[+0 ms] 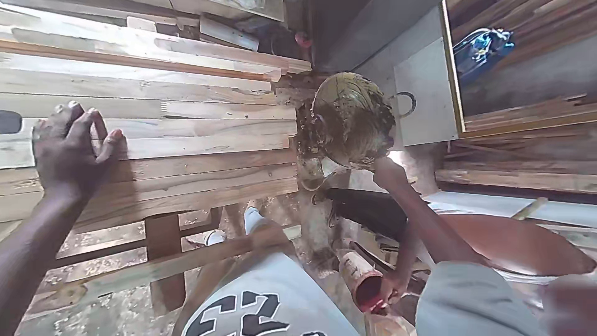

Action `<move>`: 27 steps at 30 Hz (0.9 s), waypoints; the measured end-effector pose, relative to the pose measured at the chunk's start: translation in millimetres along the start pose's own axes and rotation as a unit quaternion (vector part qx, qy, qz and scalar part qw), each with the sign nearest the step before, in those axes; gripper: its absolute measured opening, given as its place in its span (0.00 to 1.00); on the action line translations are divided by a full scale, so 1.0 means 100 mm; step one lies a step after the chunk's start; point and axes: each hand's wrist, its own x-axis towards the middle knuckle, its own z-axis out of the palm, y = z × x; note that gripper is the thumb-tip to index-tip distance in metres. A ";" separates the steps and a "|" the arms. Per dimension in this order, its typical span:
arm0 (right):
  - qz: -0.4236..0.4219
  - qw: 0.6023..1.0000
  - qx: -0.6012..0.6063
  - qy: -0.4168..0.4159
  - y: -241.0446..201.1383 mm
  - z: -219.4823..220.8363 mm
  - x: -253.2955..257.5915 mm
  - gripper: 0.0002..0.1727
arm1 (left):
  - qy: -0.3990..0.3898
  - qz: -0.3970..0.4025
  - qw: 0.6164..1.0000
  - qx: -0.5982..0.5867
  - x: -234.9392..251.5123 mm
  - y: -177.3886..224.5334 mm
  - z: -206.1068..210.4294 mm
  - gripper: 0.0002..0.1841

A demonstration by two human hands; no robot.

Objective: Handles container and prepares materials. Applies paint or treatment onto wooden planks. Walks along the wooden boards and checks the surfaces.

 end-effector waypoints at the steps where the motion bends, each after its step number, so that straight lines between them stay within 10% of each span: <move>1: -0.010 1.000 -0.020 -0.010 -0.01 -0.11 -0.06 0.14 | -0.077 -0.068 0.995 -0.008 0.02 0.43 -0.32 0.31; 12: -0.071 0.995 -0.060 -0.023 -0.14 -0.35 0.82 0.15 | -0.085 -0.123 0.985 -0.085 0.07 1.08 -0.63 0.27; 22: -0.167 0.974 -0.086 -0.123 0.16 -0.73 0.78 0.10 | -0.038 -0.105 0.988 -0.107 -0.10 0.27 -0.03 0.38; 27: -0.068 0.995 0.072 0.006 0.40 -0.41 0.51 0.09 | -0.049 -0.103 0.988 -0.100 -0.09 0.28 -0.07 0.36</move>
